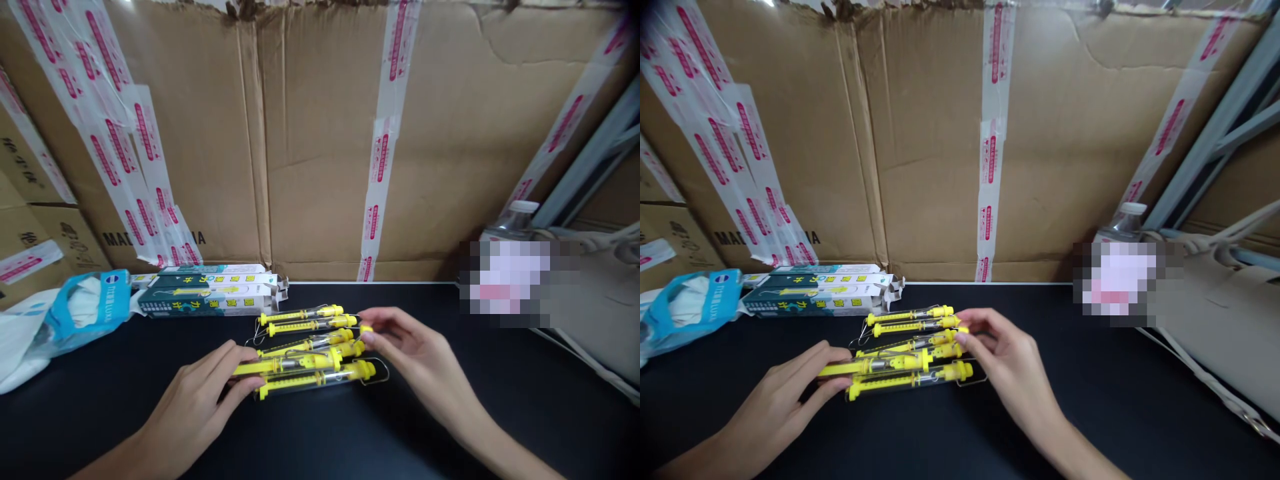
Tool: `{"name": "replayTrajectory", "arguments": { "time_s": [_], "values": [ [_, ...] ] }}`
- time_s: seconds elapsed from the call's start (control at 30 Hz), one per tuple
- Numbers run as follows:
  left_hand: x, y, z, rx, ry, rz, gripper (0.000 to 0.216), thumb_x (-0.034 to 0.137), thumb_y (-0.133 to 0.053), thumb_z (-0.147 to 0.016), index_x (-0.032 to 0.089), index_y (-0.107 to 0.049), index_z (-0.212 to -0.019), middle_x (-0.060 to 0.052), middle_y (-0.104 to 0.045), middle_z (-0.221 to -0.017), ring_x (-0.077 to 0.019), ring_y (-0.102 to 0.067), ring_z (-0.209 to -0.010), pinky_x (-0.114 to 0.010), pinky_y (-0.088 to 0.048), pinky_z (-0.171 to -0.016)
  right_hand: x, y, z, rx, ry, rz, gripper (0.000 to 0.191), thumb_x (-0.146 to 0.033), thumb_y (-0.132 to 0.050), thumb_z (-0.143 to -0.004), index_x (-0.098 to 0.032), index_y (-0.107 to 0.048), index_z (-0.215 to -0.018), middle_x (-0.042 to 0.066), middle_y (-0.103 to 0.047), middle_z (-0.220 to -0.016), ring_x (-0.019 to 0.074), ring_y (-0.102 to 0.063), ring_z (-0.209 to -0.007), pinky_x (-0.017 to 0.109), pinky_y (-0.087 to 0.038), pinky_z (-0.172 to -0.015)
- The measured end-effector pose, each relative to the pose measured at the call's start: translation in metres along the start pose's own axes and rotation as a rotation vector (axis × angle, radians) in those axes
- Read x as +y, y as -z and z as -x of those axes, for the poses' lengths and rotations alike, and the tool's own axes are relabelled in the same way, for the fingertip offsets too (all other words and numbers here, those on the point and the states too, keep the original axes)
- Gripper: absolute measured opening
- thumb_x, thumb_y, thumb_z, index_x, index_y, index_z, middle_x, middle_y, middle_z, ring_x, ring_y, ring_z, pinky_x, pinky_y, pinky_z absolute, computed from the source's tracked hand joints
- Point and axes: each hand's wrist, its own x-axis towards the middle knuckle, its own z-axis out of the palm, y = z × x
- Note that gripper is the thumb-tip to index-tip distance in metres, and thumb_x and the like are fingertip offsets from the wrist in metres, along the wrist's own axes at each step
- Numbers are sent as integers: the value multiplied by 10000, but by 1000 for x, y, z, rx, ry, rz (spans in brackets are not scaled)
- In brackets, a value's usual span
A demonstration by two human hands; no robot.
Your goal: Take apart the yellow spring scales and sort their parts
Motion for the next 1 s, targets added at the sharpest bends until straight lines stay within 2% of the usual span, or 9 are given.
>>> {"name": "replayTrajectory", "arguments": {
  "time_s": [0.07,0.13,0.33,0.5,0.6,0.67,0.77,0.87,1.0],
  "values": [
    [0,0,0,4,8,10,279,466,-425,-1046,247,-597,-1035,18,-728,-901,-139,-743,-761,-195,-560,-672,14,11,-10,60,26,104,229,-404,-657,-859,-229,-697,-1000,70,-720,-1012,222,-700,-857,387,-577,-833],
    [0,-1,0,0,14,15,271,467,-439,-1041,251,-602,-1036,20,-726,-898,-140,-742,-761,-198,-562,-674,28,18,-19,93,46,209,229,-355,-673,-813,-234,-713,-1003,72,-721,-998,237,-679,-842,437,-548,-871],
    [1,-1,0,4,1,32,270,446,-446,-1042,239,-619,-1037,9,-724,-889,-146,-739,-745,-217,-572,-670,59,21,-25,49,34,389,320,-262,-593,-813,-222,-685,-1117,67,-746,-925,239,-693,-767,439,-583,-769],
    [2,-1,0,8,4,19,276,450,-427,-1049,241,-607,-1060,11,-725,-906,-148,-741,-764,-221,-567,-662,55,19,-18,29,92,488,338,-285,-531,-905,-223,-639,-1219,109,-726,-1102,302,-675,-1028,536,-532,-931],
    [2,0,0,-4,12,28,270,443,-417,-1053,243,-598,-1064,15,-718,-909,-145,-738,-778,-220,-558,-667,42,15,-13,-51,153,492,372,-350,-414,-1007,-203,-603,-1291,137,-667,-1268,287,-625,-1181,522,-487,-1030],
    [2,0,0,-11,10,41,255,427,-418,-1056,241,-593,-1065,14,-712,-913,-145,-732,-791,-222,-551,-674,35,12,-10,-141,200,482,439,-417,-410,-1021,-222,-533,-1395,128,-569,-1427,270,-541,-1311,495,-436,-1099],
    [2,0,1,-27,4,58,222,387,-421,-1061,239,-585,-1086,10,-698,-918,-142,-717,-796,-228,-536,-679,29,7,-8,-336,335,502,739,-622,-535,-922,-259,-351,-1539,123,-315,-1620,326,-303,-1476,545,-335,-1159],
    [3,1,2,-37,-10,76,210,365,-424,-1060,233,-581,-1106,2,-683,-913,-140,-697,-770,-232,-516,-656,28,1,-12,-471,449,568,1051,-764,-631,-758,-241,-241,-1582,158,-156,-1665,402,-142,-1510,631,-245,-1162],
    [5,2,2,-37,-28,100,218,370,-432,-1054,222,-586,-1096,-9,-669,-887,-147,-674,-737,-243,-498,-621,28,-6,-19,-557,407,613,1057,-743,-667,-743,-252,-248,-1580,157,-179,-1660,402,-155,-1507,629,-272,-1150]
  ]
}}
